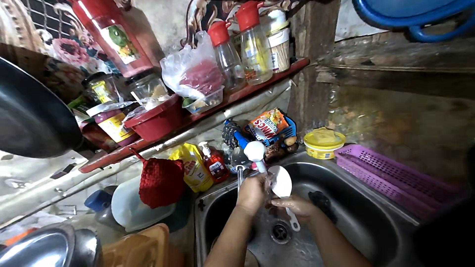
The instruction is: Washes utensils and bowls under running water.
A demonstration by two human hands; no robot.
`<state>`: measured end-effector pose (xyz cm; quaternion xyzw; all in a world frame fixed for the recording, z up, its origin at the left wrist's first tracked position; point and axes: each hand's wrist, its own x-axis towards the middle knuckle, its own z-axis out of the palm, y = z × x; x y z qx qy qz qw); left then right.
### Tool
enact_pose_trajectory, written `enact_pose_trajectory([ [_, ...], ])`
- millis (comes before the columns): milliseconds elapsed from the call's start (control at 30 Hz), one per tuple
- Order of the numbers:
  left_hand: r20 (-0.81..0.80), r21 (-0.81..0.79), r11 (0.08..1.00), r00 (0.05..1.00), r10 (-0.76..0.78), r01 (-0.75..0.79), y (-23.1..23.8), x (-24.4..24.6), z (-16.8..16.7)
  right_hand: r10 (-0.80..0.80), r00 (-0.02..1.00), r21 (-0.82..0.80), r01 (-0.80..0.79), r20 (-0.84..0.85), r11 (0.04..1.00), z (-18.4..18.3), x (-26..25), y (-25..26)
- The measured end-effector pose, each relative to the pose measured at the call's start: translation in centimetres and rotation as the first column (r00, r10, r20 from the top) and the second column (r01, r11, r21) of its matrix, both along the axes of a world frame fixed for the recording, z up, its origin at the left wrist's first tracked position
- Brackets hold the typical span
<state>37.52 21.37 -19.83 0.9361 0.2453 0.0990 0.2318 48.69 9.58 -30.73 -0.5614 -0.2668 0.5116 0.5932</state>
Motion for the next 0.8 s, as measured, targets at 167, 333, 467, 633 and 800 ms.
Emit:
enact_pose_trajectory([
  [167, 0.105, 0.004, 1.000, 0.994, 0.021, -0.022, 0.2, 0.1, 0.2, 0.025, 0.999, 0.057, -0.024, -0.033, 0.998, -1.1, 0.1, 0.4],
  [333, 0.080, -0.108, 0.985, 0.988, -0.129, 0.137, 0.3, 0.5, -0.4, 0.007, 0.996, 0.073, -0.001, -0.089, 0.997, -0.1, 0.0, 0.0],
  [467, 0.157, -0.094, 0.995, 0.988, -0.006, 0.021, 0.6, 0.5, -0.5, 0.069, 0.998, -0.057, -0.069, -0.006, 0.996, -0.5, 0.2, -0.2],
  [633, 0.396, -0.159, 0.987, 0.913, 0.095, -0.033, 1.3, 0.3, -0.6, 0.187, 0.975, -0.349, -0.134, 0.123, 0.928, -1.7, -0.1, 0.9],
  [800, 0.230, -0.321, 0.947, 0.971, 0.065, 0.012, 0.6, 0.7, -1.8, 0.045, 0.997, -0.324, -0.021, 0.067, 0.946, -0.4, -1.2, 1.2],
])
